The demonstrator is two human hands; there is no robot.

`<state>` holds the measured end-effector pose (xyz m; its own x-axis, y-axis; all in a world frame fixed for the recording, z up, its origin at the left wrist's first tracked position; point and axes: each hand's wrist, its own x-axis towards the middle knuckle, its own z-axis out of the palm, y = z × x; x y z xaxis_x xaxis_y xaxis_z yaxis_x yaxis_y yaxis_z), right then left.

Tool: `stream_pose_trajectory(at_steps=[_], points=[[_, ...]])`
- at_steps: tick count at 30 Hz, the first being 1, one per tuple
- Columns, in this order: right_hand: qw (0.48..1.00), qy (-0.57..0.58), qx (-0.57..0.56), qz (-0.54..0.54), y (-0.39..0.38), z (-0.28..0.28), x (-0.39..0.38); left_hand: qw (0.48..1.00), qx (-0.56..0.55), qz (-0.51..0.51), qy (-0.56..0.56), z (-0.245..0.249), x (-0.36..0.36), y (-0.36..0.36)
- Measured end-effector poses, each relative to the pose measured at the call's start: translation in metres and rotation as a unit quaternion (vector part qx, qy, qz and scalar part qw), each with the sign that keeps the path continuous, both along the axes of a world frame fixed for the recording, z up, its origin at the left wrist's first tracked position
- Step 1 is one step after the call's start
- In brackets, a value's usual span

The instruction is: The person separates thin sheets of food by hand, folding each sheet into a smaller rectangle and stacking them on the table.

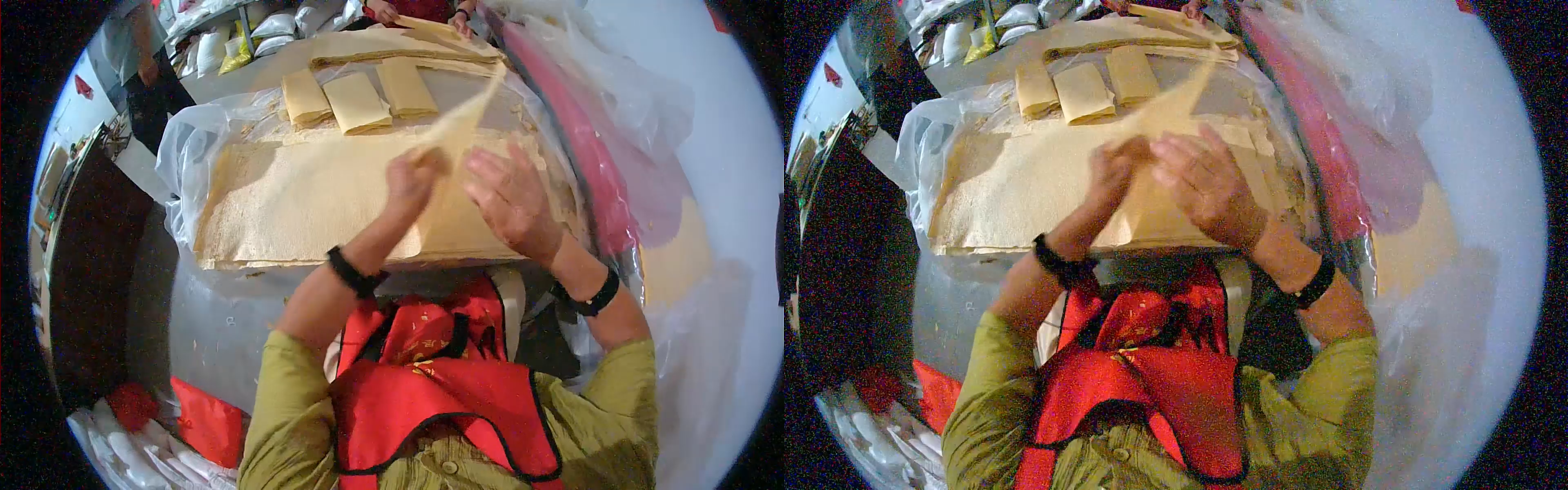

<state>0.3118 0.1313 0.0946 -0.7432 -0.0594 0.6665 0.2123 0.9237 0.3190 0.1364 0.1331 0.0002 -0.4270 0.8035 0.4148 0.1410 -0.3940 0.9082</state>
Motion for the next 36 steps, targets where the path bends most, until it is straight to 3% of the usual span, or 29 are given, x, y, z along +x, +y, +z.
stream_pose_trajectory(at_steps=[1, 2, 5, 8, 11, 14, 15, 18, 22, 25, 28, 31, 34, 36], points=[[0.999, 0.009, -0.05, 0.01, -0.003, -0.009, 0.0, 0.999, -0.025, -0.003, -0.033, 0.003, -0.017, -0.019], [0.995, 0.02, -0.1, 0.02, -0.003, -0.018, -0.001, 0.971, -0.066, 0.021, -0.228, 0.004, -0.028, -0.038], [0.895, 0.017, -0.437, -0.092, 0.014, -0.059, -0.01, 0.944, 0.022, 0.014, -0.329, -0.036, -0.073, -0.089], [0.795, 0.021, -0.594, -0.121, 0.038, -0.111, -0.041, 0.867, -0.146, 0.109, -0.463, -0.06, -0.088, -0.113], [0.569, 0.04, -0.805, -0.164, 0.028, -0.109, -0.076, 0.881, -0.157, 0.058, -0.443, -0.064, -0.088, -0.126], [0.551, -0.054, -0.817, -0.159, 0.032, -0.112, -0.096, 0.876, -0.206, 0.017, -0.436, -0.055, -0.088, -0.136], [0.554, -0.031, -0.811, -0.183, 0.019, -0.1, -0.101, 0.87, -0.234, 0.012, -0.433, -0.051, -0.09, -0.139], [0.581, 0.053, -0.806, -0.099, 0.031, -0.145, -0.111, 0.874, -0.295, -0.013, -0.387, -0.046, -0.092, -0.156], [0.527, 0.09, -0.845, -0.012, 0.043, -0.133, -0.116, 0.817, -0.351, -0.162, -0.428, -0.045, -0.072, -0.18], [0.483, 0.114, -0.868, 0.004, 0.028, -0.083, -0.115, 0.808, -0.257, -0.165, -0.503, -0.053, -0.06, -0.174], [0.479, 0.126, -0.868, 0.031, 0.034, -0.063, -0.104, 0.815, -0.082, -0.146, -0.555, -0.045, -0.072, -0.163], [0.477, 0.167, -0.862, 0.03, 0.039, -0.058, -0.08, 0.835, 0.001, -0.022, -0.549, -0.035, -0.094, -0.154], [0.558, 0.045, -0.826, -0.06, 0.062, -0.083, -0.047, 0.83, -0.052, -0.036, -0.554, -0.067, -0.126, -0.141], [0.587, 0.009, -0.801, -0.113, 0.067, -0.095, -0.036, 0.854, -0.072, 0.107, -0.505, -0.091, -0.14, -0.119]])
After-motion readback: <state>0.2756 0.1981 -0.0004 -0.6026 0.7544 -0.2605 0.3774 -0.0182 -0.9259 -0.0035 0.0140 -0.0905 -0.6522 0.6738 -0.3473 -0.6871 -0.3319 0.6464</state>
